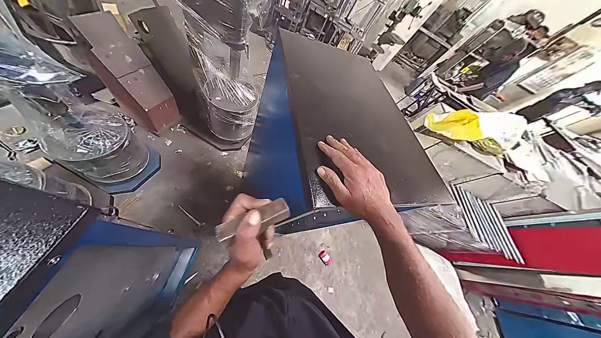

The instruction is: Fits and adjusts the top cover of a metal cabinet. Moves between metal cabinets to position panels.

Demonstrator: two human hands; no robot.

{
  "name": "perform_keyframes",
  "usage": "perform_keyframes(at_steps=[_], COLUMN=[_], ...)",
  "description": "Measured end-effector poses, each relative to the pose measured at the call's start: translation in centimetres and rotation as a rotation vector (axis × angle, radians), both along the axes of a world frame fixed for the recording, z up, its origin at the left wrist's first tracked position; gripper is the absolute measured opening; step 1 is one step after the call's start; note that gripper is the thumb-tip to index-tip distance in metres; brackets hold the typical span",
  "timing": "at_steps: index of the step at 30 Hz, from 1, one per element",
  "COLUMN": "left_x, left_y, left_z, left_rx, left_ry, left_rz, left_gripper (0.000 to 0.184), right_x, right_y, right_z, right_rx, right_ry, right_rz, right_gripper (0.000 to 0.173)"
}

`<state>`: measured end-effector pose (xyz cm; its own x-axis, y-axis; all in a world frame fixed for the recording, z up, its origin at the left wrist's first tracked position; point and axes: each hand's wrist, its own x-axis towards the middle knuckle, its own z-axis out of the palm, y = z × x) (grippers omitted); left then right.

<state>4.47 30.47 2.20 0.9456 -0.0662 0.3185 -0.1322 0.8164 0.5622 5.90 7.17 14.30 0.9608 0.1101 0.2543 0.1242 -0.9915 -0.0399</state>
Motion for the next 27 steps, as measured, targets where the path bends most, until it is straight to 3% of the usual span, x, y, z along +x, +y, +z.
perform_keyframes(at_steps=[2,5,9,11,16,22,24,27], left_x=[0.2,0.2,0.5,0.3,-0.3,0.1,0.0,-0.3], left_y=[0.0,-2.3,-1.8,-1.0,0.1,-2.5,-1.6,-0.9], left_z=[0.4,0.7,0.6,0.0,0.4,0.6,-0.2,-1.1], left_rx=[-0.051,0.142,0.193,0.156,-0.077,0.206,0.21,0.071], left_ry=[-0.013,-0.067,-0.05,-0.007,-0.042,-0.055,0.016,0.091], left_rz=[0.046,-0.084,-0.18,-0.167,0.072,-0.158,-0.189,-0.076], left_gripper=[0.025,0.024,0.025,0.024,0.026,0.026,0.025,0.03], right_x=[0.0,-0.1,-0.1,-0.1,-0.1,0.0,-0.3,-0.2], right_y=[0.0,0.1,0.3,0.3,0.2,0.4,0.6,0.5], right_z=[0.0,0.0,0.0,0.0,0.0,0.1,-0.1,0.0], right_rx=[0.004,-0.006,-0.012,-0.002,0.006,0.002,0.016,0.017], right_ry=[-0.01,-0.013,-0.008,-0.011,-0.02,-0.031,-0.032,-0.047], right_rz=[-0.001,-0.01,-0.019,-0.031,-0.04,-0.059,-0.053,-0.063], right_gripper=[0.06,0.061,0.061,0.06,0.061,0.061,0.06,0.06])
